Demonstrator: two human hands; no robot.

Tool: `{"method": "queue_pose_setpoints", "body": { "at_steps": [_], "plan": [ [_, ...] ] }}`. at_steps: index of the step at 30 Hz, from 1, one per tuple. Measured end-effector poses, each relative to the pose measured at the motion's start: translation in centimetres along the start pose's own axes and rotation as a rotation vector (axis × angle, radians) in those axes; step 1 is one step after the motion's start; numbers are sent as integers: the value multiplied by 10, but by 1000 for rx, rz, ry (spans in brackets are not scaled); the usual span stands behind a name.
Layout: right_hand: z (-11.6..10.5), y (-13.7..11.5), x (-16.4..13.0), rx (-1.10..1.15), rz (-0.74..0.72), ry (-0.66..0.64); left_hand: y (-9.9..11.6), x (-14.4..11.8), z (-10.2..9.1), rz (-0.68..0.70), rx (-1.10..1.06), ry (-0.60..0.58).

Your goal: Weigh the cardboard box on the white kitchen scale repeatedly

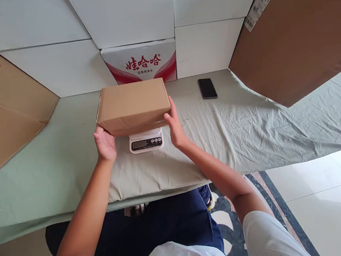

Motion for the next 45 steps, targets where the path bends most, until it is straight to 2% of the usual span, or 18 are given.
{"method": "queue_pose_setpoints", "body": {
  "at_steps": [3, 7, 10, 13, 18, 22, 26, 34, 45],
  "plan": [
    [6, -10, 19, -2, -56, -15, 2, 21, 3, -13, -1, 12],
    [15, -15, 60, -51, -180, 2, -5, 71, 11, 20, -42, -12],
    [21, -5, 94, -40, -214, 35, -23, 108, 21, 17, -68, -5],
    [25, 13, 118, -6, -215, 53, -47, 128, 30, -3, -76, 27],
    [25, 41, 130, -1, -147, 63, -89, 127, 36, -75, -100, 124],
    [22, 57, 129, 25, -75, 68, -109, 124, 32, -114, -112, 126],
    [20, 68, 133, 90, -16, 99, -116, 126, 29, -115, -120, 116],
    [17, 81, 140, 114, -19, 90, -126, 128, 29, -134, -137, 106],
    [14, 78, 135, 36, -75, 80, -135, 132, 29, -107, -133, 110]
  ]
}}
Point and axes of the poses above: each hand's wrist, its own x-axis towards the middle knuckle, its own z-axis out of the palm, y = z × x, the point moved 2 cm from there along x, towards the middle knuckle, and after that the axes turned 7 degrees about y, right-handed, at the moved point
